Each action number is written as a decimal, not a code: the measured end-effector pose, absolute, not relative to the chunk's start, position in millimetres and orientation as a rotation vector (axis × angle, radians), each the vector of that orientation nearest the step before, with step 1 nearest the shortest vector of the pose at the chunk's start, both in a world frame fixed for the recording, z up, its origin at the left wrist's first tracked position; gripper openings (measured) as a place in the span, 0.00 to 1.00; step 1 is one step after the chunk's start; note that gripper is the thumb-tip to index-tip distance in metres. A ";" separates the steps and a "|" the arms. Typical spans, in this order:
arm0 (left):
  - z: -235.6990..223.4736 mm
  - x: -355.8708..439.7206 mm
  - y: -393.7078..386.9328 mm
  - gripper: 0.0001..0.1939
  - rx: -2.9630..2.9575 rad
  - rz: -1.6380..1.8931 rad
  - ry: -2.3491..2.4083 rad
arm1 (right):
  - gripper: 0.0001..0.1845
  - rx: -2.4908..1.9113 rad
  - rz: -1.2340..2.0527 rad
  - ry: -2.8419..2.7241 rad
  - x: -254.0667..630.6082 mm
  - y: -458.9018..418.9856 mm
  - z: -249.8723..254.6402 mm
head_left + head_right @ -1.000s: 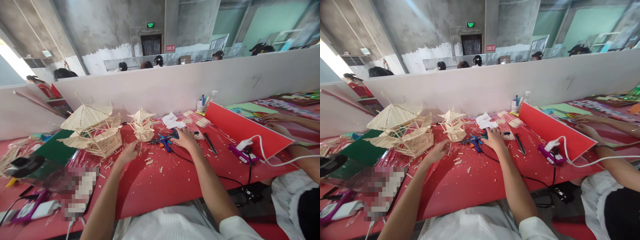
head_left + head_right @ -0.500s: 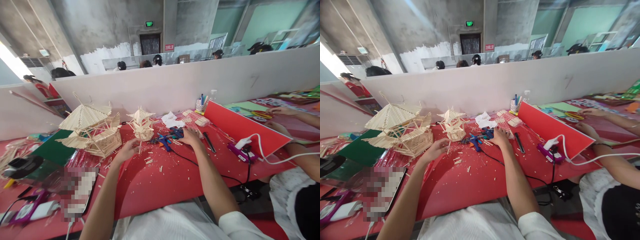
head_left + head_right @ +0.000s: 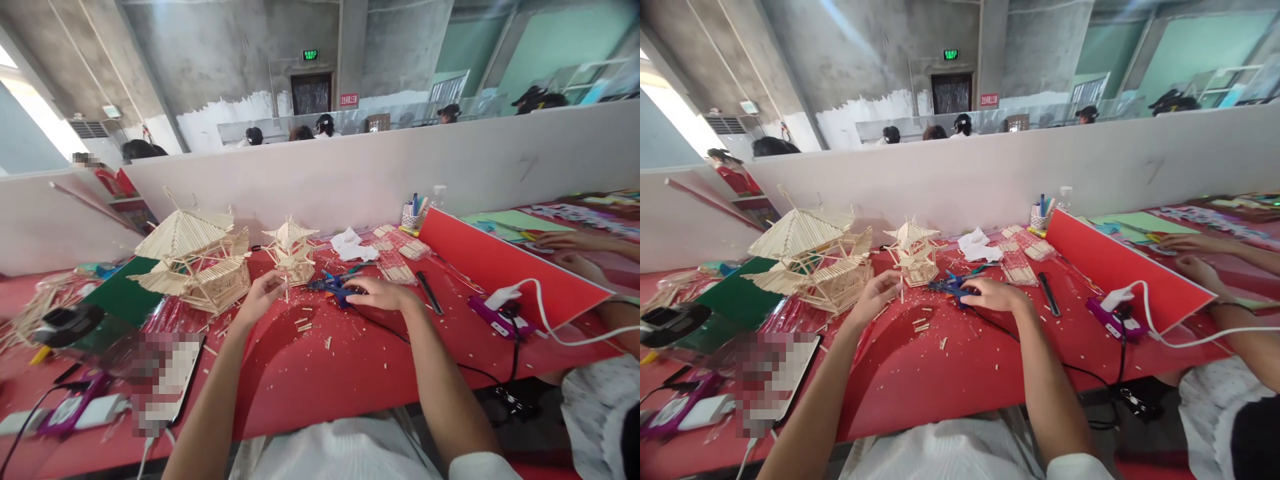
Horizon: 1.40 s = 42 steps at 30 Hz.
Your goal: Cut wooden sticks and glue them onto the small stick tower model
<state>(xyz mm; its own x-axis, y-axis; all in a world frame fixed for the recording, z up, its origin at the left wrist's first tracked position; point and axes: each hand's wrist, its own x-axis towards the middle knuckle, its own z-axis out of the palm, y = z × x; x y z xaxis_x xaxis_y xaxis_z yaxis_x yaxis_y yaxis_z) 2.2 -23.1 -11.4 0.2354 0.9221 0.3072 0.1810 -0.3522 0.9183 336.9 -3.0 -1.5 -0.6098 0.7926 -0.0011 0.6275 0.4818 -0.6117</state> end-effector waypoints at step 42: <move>-11.8 9.6 -21.9 0.23 1.810 1.014 1.120 | 0.22 -0.848 0.902 -2.612 276.9 -20.4 -3.9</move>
<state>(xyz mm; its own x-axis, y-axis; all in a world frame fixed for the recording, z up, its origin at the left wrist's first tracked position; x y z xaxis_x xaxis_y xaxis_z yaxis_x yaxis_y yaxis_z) 9.6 -21.9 -11.8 0.2984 0.9266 0.2289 0.3196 -0.3230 0.8908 276.9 -20.4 -3.9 -0.7990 0.5997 0.0444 0.4444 0.6386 -0.6282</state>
